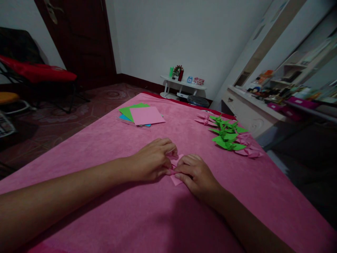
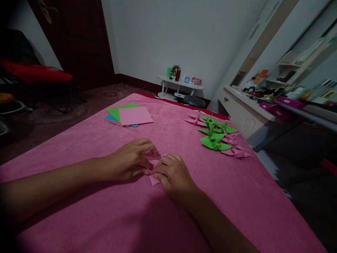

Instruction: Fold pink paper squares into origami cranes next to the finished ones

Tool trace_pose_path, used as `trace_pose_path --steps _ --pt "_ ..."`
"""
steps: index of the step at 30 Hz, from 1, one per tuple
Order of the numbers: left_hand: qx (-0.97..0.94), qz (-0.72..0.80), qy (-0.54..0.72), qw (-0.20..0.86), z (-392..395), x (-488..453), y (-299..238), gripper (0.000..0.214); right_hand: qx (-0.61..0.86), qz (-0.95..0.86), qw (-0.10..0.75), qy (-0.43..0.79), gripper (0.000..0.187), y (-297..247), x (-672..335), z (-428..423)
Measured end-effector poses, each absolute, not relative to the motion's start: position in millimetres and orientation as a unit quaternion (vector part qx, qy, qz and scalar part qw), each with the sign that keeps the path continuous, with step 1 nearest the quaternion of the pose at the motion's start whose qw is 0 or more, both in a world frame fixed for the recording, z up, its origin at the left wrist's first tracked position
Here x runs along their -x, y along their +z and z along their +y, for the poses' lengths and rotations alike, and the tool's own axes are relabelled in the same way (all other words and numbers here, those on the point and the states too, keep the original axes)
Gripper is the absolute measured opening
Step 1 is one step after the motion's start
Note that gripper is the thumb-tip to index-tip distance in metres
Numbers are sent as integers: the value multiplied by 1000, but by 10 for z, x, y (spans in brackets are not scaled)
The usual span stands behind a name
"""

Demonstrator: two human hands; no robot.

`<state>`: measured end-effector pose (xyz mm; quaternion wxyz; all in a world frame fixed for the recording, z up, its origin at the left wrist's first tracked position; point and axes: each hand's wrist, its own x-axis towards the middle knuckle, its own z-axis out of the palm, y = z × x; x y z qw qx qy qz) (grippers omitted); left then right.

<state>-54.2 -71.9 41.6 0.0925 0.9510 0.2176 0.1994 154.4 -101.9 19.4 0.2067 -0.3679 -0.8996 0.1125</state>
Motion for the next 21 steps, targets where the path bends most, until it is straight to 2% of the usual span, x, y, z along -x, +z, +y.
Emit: trace_pose_path --steps 9,14,21 --pt "-927 220 231 197 -628 594 321 12 430 -846 243 200 14 123 -1509 -1014" --pt "-884 269 278 263 -608 688 182 14 455 -825 260 213 14 115 -1494 -1042" --pt "-857 287 276 328 -633 724 145 17 473 -801 311 196 24 87 -1447 -1099"
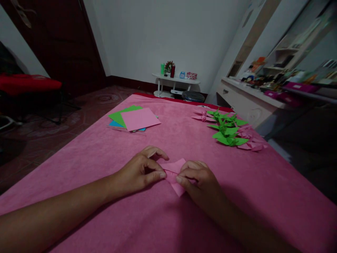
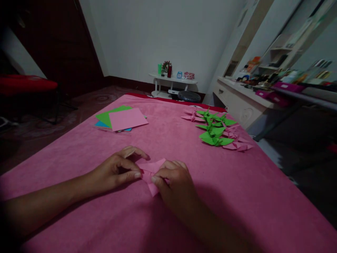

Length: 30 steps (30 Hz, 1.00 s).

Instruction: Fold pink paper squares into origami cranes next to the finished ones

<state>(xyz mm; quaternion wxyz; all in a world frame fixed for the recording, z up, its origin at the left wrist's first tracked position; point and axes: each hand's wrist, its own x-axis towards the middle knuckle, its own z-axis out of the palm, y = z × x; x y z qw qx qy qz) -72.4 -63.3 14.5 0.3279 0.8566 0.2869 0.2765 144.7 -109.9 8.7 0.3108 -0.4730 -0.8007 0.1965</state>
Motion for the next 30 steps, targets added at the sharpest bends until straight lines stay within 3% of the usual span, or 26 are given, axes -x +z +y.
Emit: trace_pose_path --steps 5,9,20,30 --pt "-845 290 291 343 -645 698 129 15 529 -746 352 197 22 14 -1351 -1112" --pt "-832 293 314 352 -686 664 110 13 565 -729 340 185 21 0 -1308 -1110" --pt "-827 353 323 296 -780 573 111 9 573 -698 388 186 22 -56 -1314 -1141" --pt "-824 364 342 266 -769 563 49 9 582 -707 349 199 18 -12 -1335 -1116"
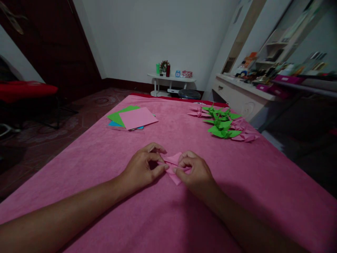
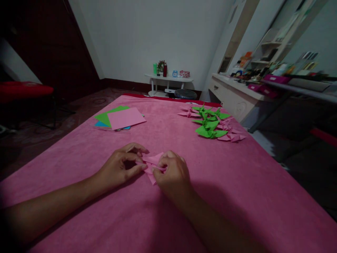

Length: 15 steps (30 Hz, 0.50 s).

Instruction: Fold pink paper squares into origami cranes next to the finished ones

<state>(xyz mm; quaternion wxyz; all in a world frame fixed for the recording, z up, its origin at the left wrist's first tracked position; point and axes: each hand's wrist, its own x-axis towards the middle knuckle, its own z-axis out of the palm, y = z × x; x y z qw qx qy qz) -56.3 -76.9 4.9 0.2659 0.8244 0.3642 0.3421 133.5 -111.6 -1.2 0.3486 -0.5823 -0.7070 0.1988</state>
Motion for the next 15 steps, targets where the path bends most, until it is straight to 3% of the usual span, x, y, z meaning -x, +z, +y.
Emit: trace_pose_path --steps 15 --pt "-832 385 316 244 -752 556 29 9 590 -708 320 217 15 50 -1463 -1050"
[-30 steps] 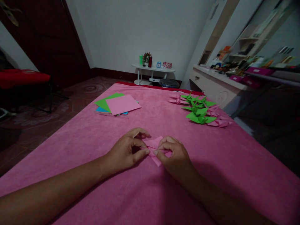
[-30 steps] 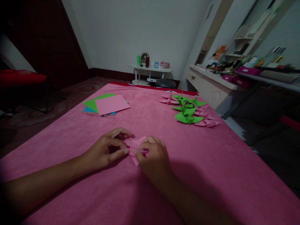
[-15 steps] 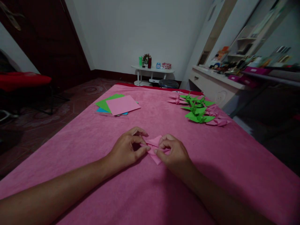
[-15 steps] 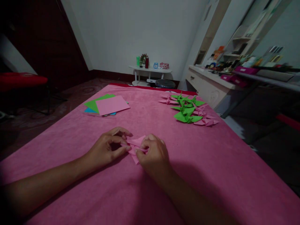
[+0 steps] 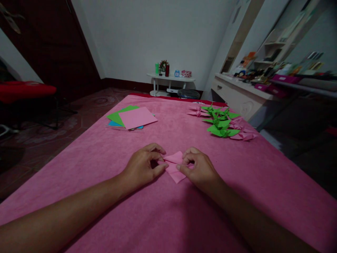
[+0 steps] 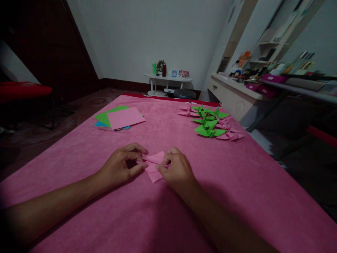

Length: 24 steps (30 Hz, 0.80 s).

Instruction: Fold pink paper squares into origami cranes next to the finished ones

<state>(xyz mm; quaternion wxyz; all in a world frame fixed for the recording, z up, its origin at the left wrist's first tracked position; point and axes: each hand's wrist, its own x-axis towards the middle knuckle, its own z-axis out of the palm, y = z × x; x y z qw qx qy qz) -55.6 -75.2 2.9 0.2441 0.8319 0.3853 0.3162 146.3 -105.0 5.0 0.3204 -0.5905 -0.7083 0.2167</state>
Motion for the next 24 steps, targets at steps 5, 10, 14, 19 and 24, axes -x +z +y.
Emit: trace_pose_path --steps 5,10,14,19,24 --pt "-831 389 312 246 -746 560 23 10 605 -708 290 221 16 75 -1543 -1042" --pt "-831 391 307 248 -730 556 -3 10 613 -707 277 218 18 56 -1634 -1001" --pt "-821 389 313 278 -715 557 -5 12 608 -706 278 236 19 66 -1649 -998" --pt "-802 378 309 344 -695 559 12 16 591 -709 281 265 11 58 -1645 -1023" --pt "-805 367 303 356 -684 557 6 14 583 -711 270 285 11 85 -1671 -1019"
